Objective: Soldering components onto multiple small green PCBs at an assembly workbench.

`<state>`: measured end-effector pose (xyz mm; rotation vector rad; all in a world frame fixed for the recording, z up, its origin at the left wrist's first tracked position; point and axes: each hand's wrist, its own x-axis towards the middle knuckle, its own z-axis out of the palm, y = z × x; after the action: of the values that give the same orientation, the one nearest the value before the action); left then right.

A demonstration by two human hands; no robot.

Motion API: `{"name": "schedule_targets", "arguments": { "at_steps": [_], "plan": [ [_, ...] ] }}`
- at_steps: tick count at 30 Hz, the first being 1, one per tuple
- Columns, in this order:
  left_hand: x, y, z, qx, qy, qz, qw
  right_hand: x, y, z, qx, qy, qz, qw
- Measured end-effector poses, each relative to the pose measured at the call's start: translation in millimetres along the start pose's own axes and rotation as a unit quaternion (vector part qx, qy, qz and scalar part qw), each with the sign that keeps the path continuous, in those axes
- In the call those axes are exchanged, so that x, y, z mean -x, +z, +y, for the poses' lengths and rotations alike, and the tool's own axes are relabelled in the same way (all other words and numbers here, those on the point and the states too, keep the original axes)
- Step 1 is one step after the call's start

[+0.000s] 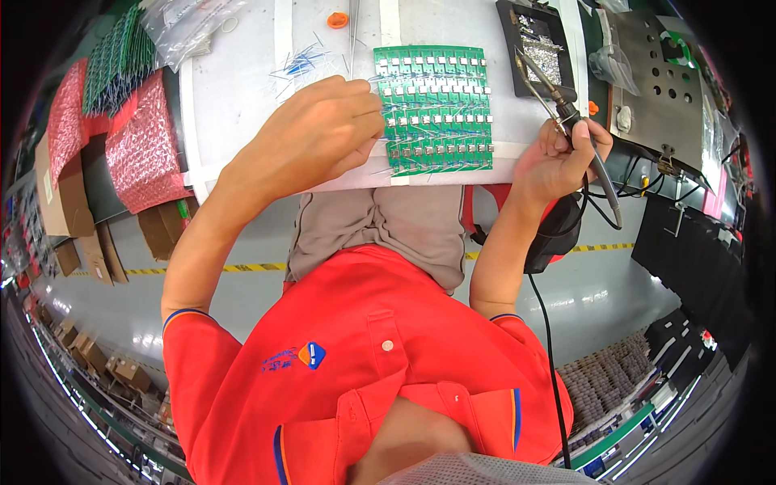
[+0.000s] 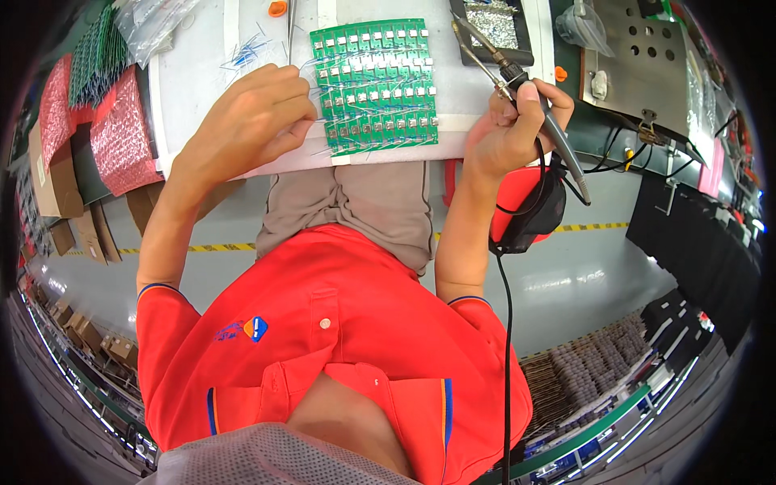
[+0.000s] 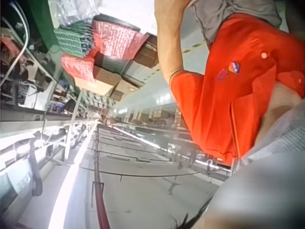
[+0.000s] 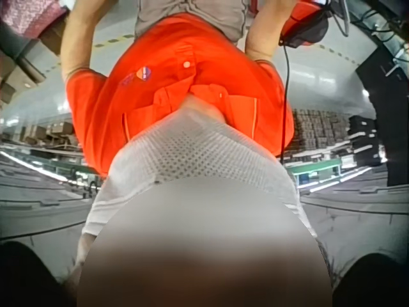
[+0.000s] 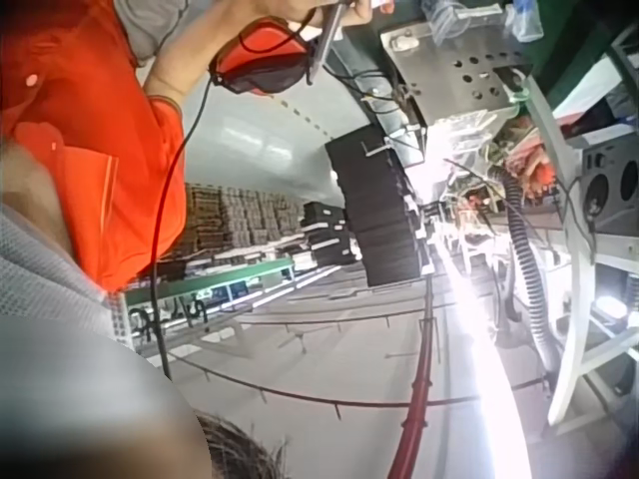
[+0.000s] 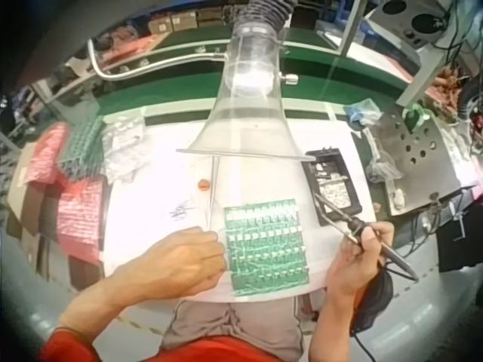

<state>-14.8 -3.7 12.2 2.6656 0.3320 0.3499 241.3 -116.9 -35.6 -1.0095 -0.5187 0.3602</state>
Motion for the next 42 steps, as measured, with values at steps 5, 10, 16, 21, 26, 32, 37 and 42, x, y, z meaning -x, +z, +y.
{"name": "schedule_targets", "arguments": {
  "at_steps": [5, 10, 16, 21, 26, 32, 37, 42],
  "plan": [
    [9, -14, -7, 0.003, -0.032, -0.009, 0.999, 1, 1, 3, -0.009, 0.005, -0.001, 1.0],
    [14, -28, -9, 0.07, -0.088, 0.009, 0.994, 1, 4, 1, 0.009, 0.015, 0.0, 1.0],
    [22, -30, -19, 0.075, -0.139, 0.016, 0.987, 0, 2, 1, 0.024, 0.016, 0.003, 1.0],
    [29, -40, -27, 0.041, -0.162, 0.036, 0.985, 0, 3, 1, 0.019, 0.019, 0.011, 1.0],
    [31, -44, -30, 0.034, -0.14, 0.002, 0.99, 0, 2, 1, 0.022, 0.017, 0.006, 1.0],
    [26, -46, -32, -0.008, -0.12, -0.043, 0.992, 0, 3, 2, 0.025, 0.01, 0.004, 1.0],
    [26, -44, -39, -0.041, -0.112, -0.062, 0.991, 1, 6, 0, 0.022, 0.008, 0.011, 1.0],
    [25, -45, -40, -0.053, -0.103, -0.071, 0.991, 1, 5, 1, 0.006, 0.006, 0.005, 1.0]
  ]
}}
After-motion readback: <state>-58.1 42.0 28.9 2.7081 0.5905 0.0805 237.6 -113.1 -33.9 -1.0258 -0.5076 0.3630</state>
